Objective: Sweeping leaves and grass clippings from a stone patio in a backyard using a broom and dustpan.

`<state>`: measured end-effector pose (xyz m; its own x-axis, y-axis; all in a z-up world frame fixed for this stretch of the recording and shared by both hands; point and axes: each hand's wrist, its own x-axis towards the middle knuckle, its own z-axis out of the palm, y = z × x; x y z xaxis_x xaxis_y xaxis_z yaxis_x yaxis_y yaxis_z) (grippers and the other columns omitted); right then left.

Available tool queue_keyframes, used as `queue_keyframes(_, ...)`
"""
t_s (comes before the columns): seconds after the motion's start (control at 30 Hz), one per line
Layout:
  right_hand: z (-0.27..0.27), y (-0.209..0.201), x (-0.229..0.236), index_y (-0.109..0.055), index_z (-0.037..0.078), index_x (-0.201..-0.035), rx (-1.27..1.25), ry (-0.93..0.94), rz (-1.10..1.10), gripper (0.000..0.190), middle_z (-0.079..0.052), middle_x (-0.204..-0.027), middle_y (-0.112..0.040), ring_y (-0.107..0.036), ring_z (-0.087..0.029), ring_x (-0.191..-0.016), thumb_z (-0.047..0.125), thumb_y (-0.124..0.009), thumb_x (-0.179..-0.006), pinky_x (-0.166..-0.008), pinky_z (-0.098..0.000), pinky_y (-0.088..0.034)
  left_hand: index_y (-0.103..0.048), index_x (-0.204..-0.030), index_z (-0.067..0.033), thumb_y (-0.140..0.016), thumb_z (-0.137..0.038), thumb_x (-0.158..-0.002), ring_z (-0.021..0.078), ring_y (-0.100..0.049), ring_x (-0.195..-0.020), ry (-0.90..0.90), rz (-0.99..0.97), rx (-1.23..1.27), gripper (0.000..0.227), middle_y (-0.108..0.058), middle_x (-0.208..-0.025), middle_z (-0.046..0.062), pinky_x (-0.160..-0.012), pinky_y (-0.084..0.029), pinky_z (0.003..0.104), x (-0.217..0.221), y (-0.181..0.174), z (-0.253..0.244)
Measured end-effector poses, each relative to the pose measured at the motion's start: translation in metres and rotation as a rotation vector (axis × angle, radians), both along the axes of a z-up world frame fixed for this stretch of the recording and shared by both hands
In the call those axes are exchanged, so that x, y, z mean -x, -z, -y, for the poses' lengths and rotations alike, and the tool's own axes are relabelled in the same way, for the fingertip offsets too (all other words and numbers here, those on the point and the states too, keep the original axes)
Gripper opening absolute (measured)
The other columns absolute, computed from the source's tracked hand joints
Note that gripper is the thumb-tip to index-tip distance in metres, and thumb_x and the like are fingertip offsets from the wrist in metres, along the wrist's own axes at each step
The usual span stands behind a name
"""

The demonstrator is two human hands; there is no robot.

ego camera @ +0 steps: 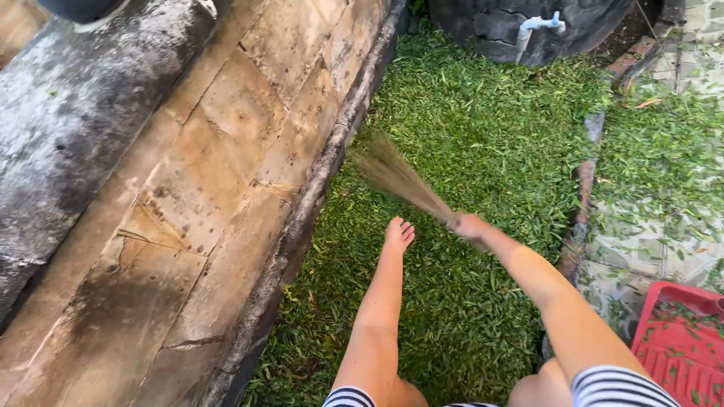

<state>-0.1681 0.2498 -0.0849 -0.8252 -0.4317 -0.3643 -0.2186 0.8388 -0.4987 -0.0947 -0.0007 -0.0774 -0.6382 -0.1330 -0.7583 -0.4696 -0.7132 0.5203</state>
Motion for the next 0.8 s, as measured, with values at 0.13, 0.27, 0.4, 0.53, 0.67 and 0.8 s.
queue_keyframes(0.13, -0.019, -0.067, 0.013, -0.058, 0.012, -0.134, 0.013, 0.271, 0.069, 0.057, -0.015, -0.104, -0.073, -0.071, -0.027, -0.091, 0.051, -0.059, -0.093, -0.088, -0.0445, -0.057, -0.056, -0.143, -0.0107, -0.055, -0.038, -0.098, 0.0240, -0.066, -0.101, -0.002, 0.021, 0.028, 0.052, -0.065, -0.125, 0.007, -0.084, -0.054, 0.040, 0.001, 0.000, 0.012)
queue_keyframes(0.27, -0.004, -0.025, 0.012, -0.062, 0.000, -0.114, 0.513, 0.680, 0.108, 0.048, -0.018, -0.085, -0.066, -0.065, -0.028, -0.067, 0.046, -0.058, -0.103, -0.067, -0.0472, -0.055, -0.050, -0.146, -0.0131, -0.052, -0.038, -0.101, 0.0238, -0.066, -0.106, 0.028, 0.033, 0.039, 0.052, -0.064, -0.133, 0.008, -0.089, -0.055, 0.040, -0.018, 0.007, 0.028)
queue_keyframes(0.4, 0.052, -0.046, -0.004, -0.054, -0.002, -0.117, 0.741, 0.895, -0.018, 0.051, -0.015, -0.083, -0.067, -0.067, -0.023, -0.061, 0.047, -0.054, -0.102, -0.061, -0.0443, -0.059, -0.048, -0.147, -0.0149, -0.050, -0.038, -0.101, 0.0237, -0.065, -0.107, 0.010, -0.026, 0.034, 0.051, -0.063, -0.136, 0.007, -0.090, -0.053, 0.040, -0.026, 0.010, 0.042)
queue_keyframes(0.53, 0.079, -0.019, -0.008, -0.062, 0.000, -0.118, 0.533, 0.551, -0.054, 0.052, -0.010, -0.081, -0.070, -0.070, -0.019, -0.062, 0.048, -0.058, -0.099, -0.064, -0.0374, -0.058, -0.052, -0.144, -0.0141, -0.051, -0.038, -0.100, 0.0234, -0.065, -0.106, 0.000, -0.009, 0.059, 0.050, -0.065, -0.130, 0.006, -0.088, -0.053, 0.040, -0.023, 0.006, 0.044)
queue_keyframes(0.67, 0.083, -0.050, -0.028, -0.056, 0.006, -0.128, 0.411, 0.412, 0.307, 0.053, -0.012, -0.079, -0.067, -0.064, -0.021, -0.062, 0.050, -0.059, -0.098, -0.062, -0.0401, -0.056, -0.056, -0.139, -0.0135, -0.054, -0.036, -0.100, 0.0233, -0.065, -0.100, -0.019, 0.013, 0.067, 0.045, -0.066, -0.124, 0.006, -0.083, -0.054, 0.039, -0.024, 0.010, 0.041)
queue_keyframes(0.8, 0.051, -0.028, -0.004, -0.061, -0.002, -0.122, 0.370, 0.656, 0.186, 0.062, -0.013, -0.084, -0.070, -0.069, -0.023, -0.068, 0.056, -0.052, -0.103, -0.070, -0.0422, -0.060, -0.058, -0.137, -0.0138, -0.054, -0.039, -0.100, 0.0206, -0.067, -0.097, 0.005, 0.011, 0.085, 0.045, -0.066, -0.123, 0.003, -0.082, -0.055, 0.038, -0.026, 0.011, 0.040)
